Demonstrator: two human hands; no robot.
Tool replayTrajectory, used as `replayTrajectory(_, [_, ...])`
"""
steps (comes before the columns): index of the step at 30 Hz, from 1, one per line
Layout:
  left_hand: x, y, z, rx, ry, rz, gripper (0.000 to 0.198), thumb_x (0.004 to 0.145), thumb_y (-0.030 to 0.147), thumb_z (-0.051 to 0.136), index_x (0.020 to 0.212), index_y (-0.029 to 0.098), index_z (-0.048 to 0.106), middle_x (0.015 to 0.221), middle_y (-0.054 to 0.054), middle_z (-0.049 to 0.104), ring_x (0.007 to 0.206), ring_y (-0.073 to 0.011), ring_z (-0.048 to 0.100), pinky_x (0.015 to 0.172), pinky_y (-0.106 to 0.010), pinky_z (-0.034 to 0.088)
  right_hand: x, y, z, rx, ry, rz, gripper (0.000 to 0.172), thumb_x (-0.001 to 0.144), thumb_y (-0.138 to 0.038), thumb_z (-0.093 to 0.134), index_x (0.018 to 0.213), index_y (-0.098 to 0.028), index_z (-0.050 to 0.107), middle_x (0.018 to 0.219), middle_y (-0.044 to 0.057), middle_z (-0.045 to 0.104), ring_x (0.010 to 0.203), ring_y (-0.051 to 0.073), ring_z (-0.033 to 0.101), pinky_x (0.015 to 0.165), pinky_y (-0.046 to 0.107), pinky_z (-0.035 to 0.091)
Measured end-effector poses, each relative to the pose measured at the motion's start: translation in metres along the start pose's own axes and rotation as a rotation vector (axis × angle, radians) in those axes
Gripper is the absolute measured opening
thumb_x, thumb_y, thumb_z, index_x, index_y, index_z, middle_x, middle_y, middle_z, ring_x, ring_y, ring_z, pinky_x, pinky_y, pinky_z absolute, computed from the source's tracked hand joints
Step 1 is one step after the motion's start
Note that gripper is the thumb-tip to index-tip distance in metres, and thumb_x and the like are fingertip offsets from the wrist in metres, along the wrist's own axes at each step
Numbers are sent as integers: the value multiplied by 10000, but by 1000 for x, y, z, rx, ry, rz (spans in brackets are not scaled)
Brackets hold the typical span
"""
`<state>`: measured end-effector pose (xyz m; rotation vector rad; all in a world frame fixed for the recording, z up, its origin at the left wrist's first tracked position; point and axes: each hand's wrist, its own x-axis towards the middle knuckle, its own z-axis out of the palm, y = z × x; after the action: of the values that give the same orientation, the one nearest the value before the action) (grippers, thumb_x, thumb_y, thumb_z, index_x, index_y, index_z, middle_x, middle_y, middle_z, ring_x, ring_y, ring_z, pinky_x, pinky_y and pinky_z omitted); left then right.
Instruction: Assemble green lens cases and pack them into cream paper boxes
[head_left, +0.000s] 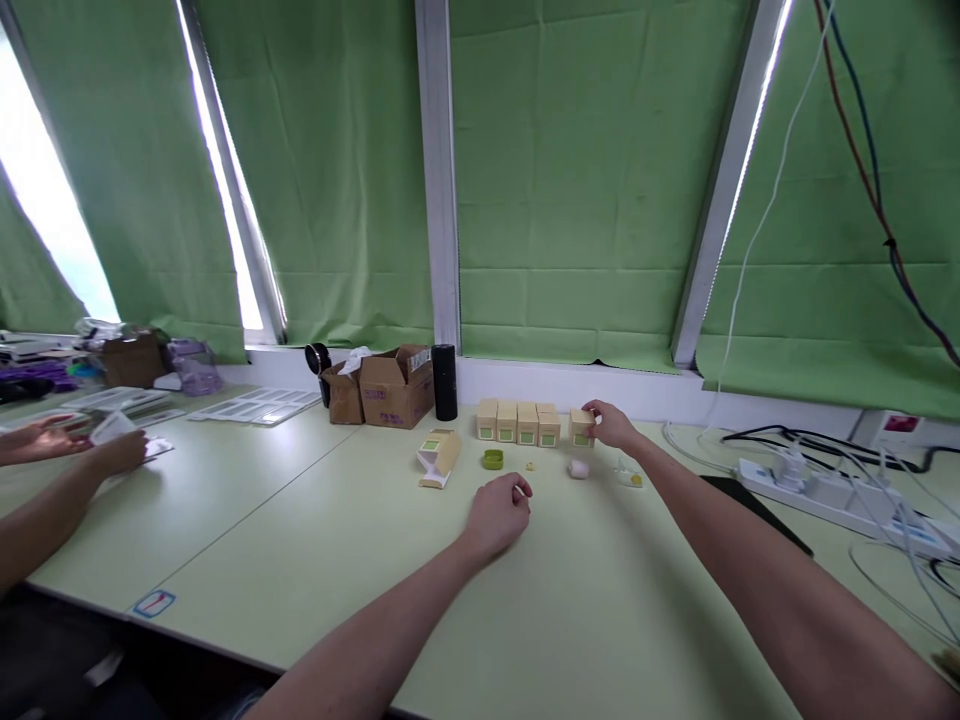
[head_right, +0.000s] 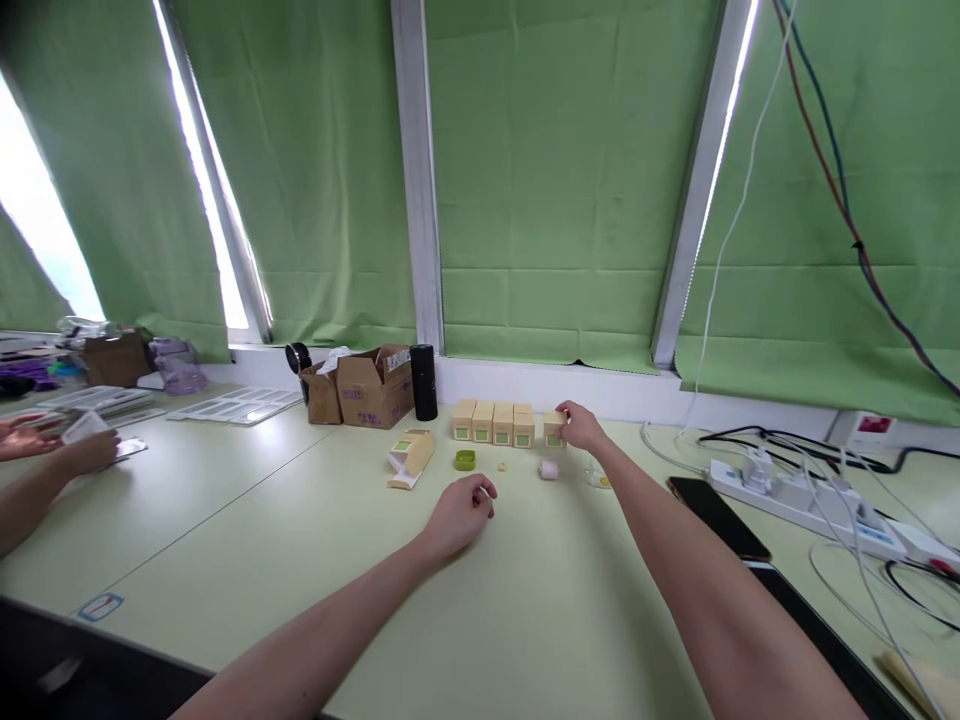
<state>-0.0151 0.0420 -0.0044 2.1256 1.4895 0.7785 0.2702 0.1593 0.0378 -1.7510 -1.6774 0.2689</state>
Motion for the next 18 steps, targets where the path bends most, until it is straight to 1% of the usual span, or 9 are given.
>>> replayTrajectory(3, [1,-2,1,10,7,4,222,791,103,544,895,227,696,827,-15,769,797,-186,691,715,-260,479,0,6,18,-39,-7,9,442,706,-69,720,1127,-197,677,1115,60,710,979,209,670,844,280,495])
replayTrajectory(5, [1,-3,2,7,2,3,218,792,106,548,897,226,695,827,-14,770,791,-184,691,716,-259,480,-3,7,26,-62,-4,5,475,737,-67,694,1190,-206,660,1151,64,710,1032,211,668,871,268,487])
replayTrajectory(8, [1,-3,2,-4,-3,11,215,799,108,546,905,226,692,817,-10,769,786,-182,690,713,-256,480,-10,9,32,-106,15,19,547,793,-102,661,1326,-202,582,1221,103,683,1077,224,661,855,263,482])
replayTrajectory(10, [1,-3,2,-10,2,18,219,804,109,539,907,227,691,819,-10,769,794,-183,691,711,-256,479,-16,10,32,-145,31,43,533,837,-143,633,1361,-187,546,1273,147,642,1037,232,669,808,276,483])
replayTrajectory(12, [1,-2,2,-12,4,19,224,804,108,535,906,230,692,825,-9,771,804,-187,693,711,-258,480,-22,11,33,-186,26,58,430,872,-169,602,1301,-186,589,1285,169,618,977,236,677,771,292,479])
replayTrajectory(15, [1,0,2,-7,2,13,227,802,107,535,904,233,694,832,-10,774,808,-190,694,713,-261,480,-28,12,36,-233,-35,37,269,880,-171,619,1134,-215,692,1196,132,654,965,240,680,773,295,478])
replayTrajectory(18, [1,0,2,0,-4,17,225,803,106,539,906,233,692,823,-8,772,802,-189,693,718,-261,479,-28,11,43,-255,-94,14,234,891,-161,652,1103,-226,724,1169,114,674,1020,242,677,827,302,498])
